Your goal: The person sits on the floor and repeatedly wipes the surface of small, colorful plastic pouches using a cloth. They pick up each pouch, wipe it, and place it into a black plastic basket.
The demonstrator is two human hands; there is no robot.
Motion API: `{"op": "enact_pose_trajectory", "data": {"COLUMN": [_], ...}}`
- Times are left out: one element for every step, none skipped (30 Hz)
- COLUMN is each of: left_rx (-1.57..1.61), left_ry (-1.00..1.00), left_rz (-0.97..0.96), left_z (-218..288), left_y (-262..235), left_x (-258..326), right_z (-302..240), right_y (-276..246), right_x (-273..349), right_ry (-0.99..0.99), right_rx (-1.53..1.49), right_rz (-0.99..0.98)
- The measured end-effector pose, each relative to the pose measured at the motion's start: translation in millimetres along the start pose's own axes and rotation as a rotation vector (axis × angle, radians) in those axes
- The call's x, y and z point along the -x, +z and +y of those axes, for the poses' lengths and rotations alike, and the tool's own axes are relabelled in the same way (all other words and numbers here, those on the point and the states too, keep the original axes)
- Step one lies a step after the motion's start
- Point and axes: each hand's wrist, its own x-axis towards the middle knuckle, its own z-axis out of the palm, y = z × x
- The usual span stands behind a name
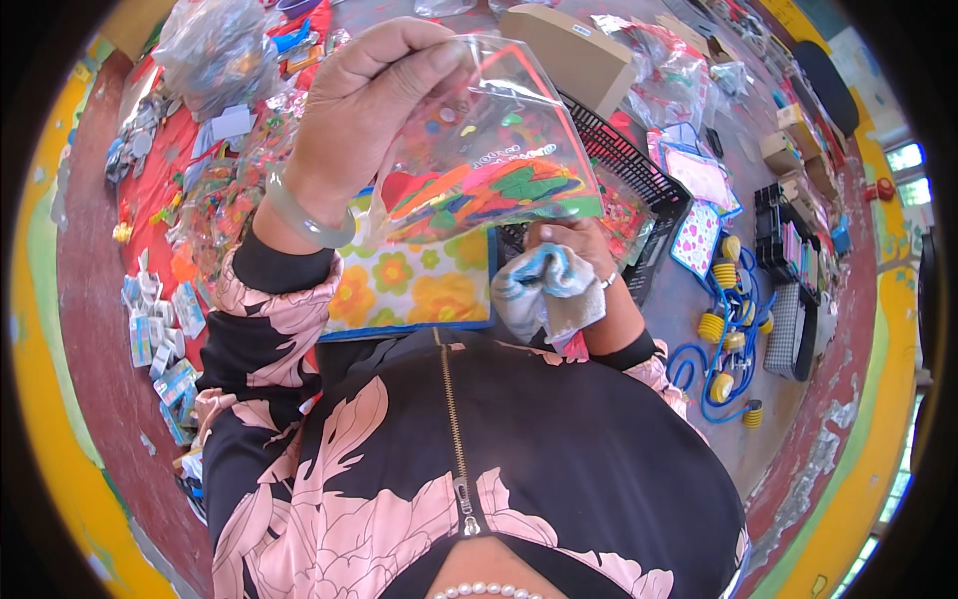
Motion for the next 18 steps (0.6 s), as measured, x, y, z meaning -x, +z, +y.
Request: {"op": "enact_pose_trajectory", "data": {"left_rx": [0.047,0.093,0.143,0.038,0.053,0.067,0.084,-0.049,-0.091,-0.128,-0.170,-0.189,-0.224,-0.261,-0.295,-0.381,-0.466,-0.549], "left_ry": [-0.019,-0.039,-0.060,-0.085,-0.124,-0.163,-0.206,-0.350,-0.409,-0.467,-0.528,-0.590,-0.607,-0.624,-0.638,-0.643,-0.646,-0.646], "left_rz": [0.040,0.079,0.122,0.252,0.282,0.328,0.372,0.438,0.482,0.518,0.556,0.586,0.558,0.532,0.503,0.458,0.412,0.365], "left_z": [-2.9,-4.8,-8.0,-13.3,-21.0,-29.5,-34.4,-42.4,-45.7,-51.8,-57.1,-56.6,-57.7,-59.9,-62.2,-62.0,-60.2,-58.6], "left_y": [1.5,1.7,0.3,-7.5,-19.1,-34.3,-44.0,-52.2,-59.7,-67.0,-73.7,-75.8,-81.8,-90.9,-98.6,-102.6,-104.9,-106.1], "left_x": [-1.7,-2.8,-1.5,-1.1,-2.1,0.9,7.3,14.2,21.9,30.3,39.1,48.7,62.0,78.3,92.4,104.8,117.7,128.6], "right_z": [1.3,0.2,-2.8,-6.4,-24.5,-48.3,-68.3,-91.9,-120.3,-145.0,-166.3,-186.9,-201.5,-206.2,-209.6,-210.3,-205.0,-194.8], "right_y": [5.3,11.5,15.4,15.2,9.9,-3.2,-27.0,-23.6,-27.6,-40.0,-56.7,-68.2,-79.7,-90.4,-102.0,-123.5,-146.7,-162.0], "right_x": [-1.9,-4.3,-5.5,-8.2,-7.1,-5.5,-7.8,1.2,8.7,15.2,20.9,26.4,29.1,31.1,31.8,31.2,28.1,26.3], "right_ry": [-0.002,-0.033,-0.060,-0.092,-0.048,0.012,-0.061,-0.112,-0.086,-0.071,0.010,0.069,0.123,0.154,0.182,0.224,0.269,0.300], "right_rx": [-0.014,0.027,0.071,0.055,0.297,0.543,0.768,0.574,0.598,0.723,0.831,0.956,0.890,0.974,1.060,1.322,1.585,1.659], "right_rz": [0.004,0.081,0.160,0.181,0.225,0.257,0.201,0.216,0.242,0.246,0.308,0.349,0.307,0.342,0.379,0.393,0.398,0.408]}}
